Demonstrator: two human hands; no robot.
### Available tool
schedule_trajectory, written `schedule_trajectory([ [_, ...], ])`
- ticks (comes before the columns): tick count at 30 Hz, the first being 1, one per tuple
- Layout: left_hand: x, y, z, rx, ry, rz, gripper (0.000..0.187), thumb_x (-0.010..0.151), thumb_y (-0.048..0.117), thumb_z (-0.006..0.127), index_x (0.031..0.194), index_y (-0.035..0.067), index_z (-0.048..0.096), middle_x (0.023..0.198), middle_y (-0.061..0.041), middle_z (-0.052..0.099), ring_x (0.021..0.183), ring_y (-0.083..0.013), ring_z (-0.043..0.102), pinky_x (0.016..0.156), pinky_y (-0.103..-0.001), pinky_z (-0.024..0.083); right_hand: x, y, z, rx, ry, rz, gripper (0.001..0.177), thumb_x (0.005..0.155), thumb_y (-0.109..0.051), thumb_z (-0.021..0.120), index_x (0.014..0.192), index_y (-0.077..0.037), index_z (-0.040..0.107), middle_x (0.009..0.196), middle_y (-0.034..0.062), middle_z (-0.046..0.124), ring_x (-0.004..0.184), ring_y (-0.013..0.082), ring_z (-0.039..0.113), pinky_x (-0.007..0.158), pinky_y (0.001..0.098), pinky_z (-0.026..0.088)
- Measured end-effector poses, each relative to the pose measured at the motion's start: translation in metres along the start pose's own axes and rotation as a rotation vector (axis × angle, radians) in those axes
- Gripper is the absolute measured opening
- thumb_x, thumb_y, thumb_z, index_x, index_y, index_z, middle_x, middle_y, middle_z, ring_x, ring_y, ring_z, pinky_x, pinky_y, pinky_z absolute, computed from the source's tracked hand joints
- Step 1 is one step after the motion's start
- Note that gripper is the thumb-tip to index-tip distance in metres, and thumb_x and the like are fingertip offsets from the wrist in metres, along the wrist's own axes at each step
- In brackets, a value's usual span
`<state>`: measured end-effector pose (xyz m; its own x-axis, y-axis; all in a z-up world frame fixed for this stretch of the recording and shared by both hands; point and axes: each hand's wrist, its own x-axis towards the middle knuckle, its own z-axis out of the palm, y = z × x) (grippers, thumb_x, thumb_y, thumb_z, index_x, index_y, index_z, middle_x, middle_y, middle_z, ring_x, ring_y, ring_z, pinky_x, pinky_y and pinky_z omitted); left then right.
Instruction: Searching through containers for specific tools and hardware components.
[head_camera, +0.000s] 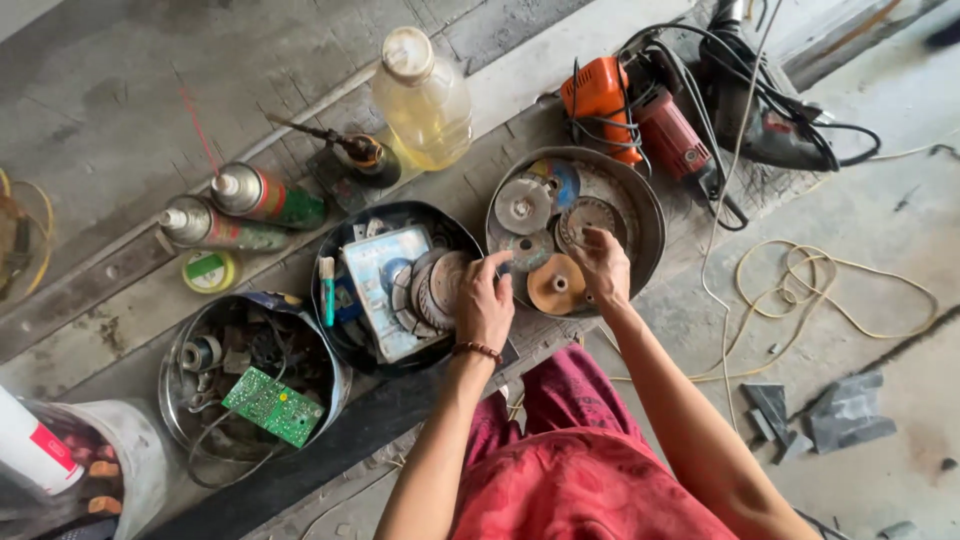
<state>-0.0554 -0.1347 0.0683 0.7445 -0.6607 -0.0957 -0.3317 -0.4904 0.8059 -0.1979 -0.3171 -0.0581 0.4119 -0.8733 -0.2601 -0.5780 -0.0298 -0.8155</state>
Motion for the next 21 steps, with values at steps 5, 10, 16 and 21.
schedule_trajectory([
  [5,0.027,-0.026,0.071,-0.285,-0.068,-0.268,0.039,0.093,0.014,0.061,0.131,0.012,0.061,0.123,-0.012,0.07,0.104,-0.0282,0.07,0.086,-0.039,0.058,0.068,-0.013,0.015,-0.153,0.042,-0.157,0.056,0.082,-0.031,0.084,0.128,-0.003,0.066,0.118,0.0194,0.067,0.105,0.0335,0.066,0.093,0.0424,0.053],
  [10,0.054,-0.086,0.158,-0.243,0.107,-0.318,0.061,0.087,0.019,0.071,0.143,0.004,0.05,0.131,-0.025,0.06,0.118,-0.039,0.06,0.098,-0.046,0.049,0.131,0.011,0.032,-0.268,0.042,-0.16,0.059,0.08,-0.035,0.087,0.124,-0.001,0.068,0.116,0.0243,0.067,0.108,0.0403,0.064,0.094,0.0459,0.051],
  [16,0.087,-0.105,0.205,-0.057,0.247,-0.634,0.073,0.078,0.021,0.074,0.144,0.0,0.049,0.129,-0.028,0.062,0.122,-0.0438,0.058,0.108,-0.047,0.044,0.152,0.012,0.038,-0.019,-0.082,0.022,0.056,0.08,-0.034,0.085,0.122,0.0,0.067,0.116,0.0202,0.074,0.105,0.0327,0.071,0.093,0.0407,0.053],
  [21,0.101,-0.108,0.213,-0.1,0.416,-0.615,0.068,0.074,0.015,0.075,0.136,0.0,0.054,0.131,-0.027,0.063,0.123,-0.0427,0.058,0.107,-0.048,0.045,0.163,0.031,0.048,0.008,-0.142,0.105,0.056,0.081,-0.035,0.084,0.121,0.0,0.068,0.115,0.0175,0.076,0.104,0.0324,0.072,0.093,0.0406,0.054],
])
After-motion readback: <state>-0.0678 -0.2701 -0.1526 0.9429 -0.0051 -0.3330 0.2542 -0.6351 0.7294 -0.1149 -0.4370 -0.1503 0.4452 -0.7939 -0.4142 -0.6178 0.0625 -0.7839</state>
